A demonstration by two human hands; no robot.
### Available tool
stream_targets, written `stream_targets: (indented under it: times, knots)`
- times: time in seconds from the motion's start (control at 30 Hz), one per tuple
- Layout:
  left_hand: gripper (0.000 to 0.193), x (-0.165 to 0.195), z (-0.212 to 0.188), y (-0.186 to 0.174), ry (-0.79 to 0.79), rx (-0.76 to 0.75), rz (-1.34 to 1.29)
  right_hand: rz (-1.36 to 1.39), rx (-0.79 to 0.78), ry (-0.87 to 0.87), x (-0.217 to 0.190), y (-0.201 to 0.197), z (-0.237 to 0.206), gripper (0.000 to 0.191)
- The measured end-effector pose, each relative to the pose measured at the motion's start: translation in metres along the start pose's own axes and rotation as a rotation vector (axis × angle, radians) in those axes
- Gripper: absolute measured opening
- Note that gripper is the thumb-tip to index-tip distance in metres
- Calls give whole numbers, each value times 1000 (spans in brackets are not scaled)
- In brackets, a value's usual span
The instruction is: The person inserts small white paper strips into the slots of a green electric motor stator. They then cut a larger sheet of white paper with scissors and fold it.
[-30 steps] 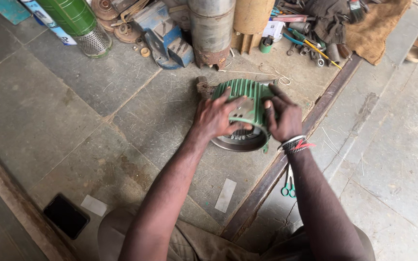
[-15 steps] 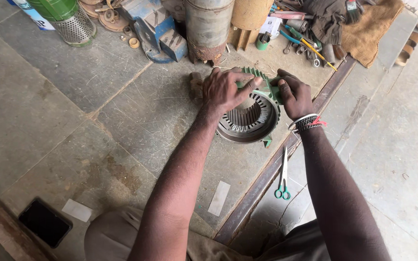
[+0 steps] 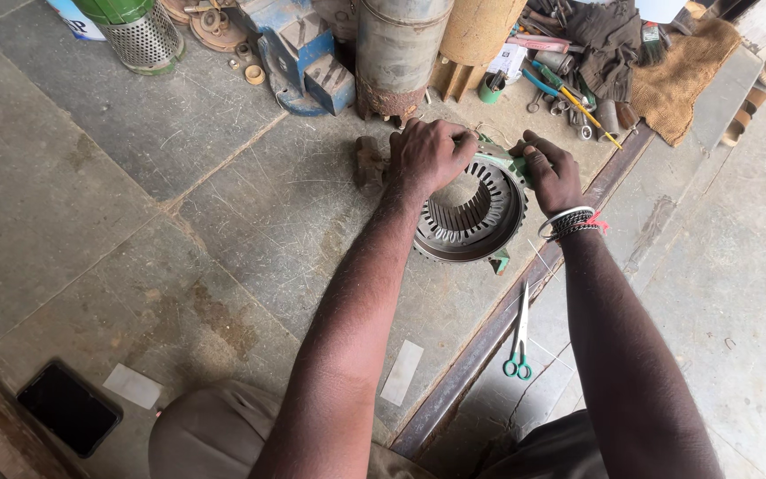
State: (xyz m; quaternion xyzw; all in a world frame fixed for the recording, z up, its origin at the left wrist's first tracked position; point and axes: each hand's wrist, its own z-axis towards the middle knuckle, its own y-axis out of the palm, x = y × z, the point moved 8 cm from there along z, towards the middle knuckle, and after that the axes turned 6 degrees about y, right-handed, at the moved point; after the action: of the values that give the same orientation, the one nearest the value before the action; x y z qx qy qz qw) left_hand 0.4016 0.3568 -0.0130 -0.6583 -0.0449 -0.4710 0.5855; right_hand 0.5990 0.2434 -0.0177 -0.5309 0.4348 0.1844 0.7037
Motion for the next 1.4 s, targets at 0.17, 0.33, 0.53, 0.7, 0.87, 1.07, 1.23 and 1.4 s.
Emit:
stream_targets:
  times: [0.17, 0.33, 0.53, 0.7, 0.87, 1.07, 1.23, 1.4]
  knots:
    - [43, 1, 2, -3, -17, 8, 14, 23, -20, -27, 4, 0, 5, 43]
    - [48, 0, 9, 1, -10, -18, 29, 49, -49, -66, 5, 1, 10, 42]
    - [50, -4, 13, 8, -22, -51, 28, 76, -46, 11, 10, 2, 12, 40]
    - [52, -3, 15, 12, 19, -32, 10, 75, -35, -3, 12, 2, 10, 38]
    - [49, -2, 11, 9, 29, -10, 16, 93, -50, -34, 11, 2, 9, 38]
    - [48, 1, 7, 7, 9, -52, 18, 90, -52, -29, 8, 3, 8, 38]
    - [47, 1, 9, 5, 15, -19, 23, 100, -43, 3, 9, 3, 9, 37]
    - [46, 1, 7, 3, 18, 26, 39, 95, -32, -84, 4, 3, 6, 36]
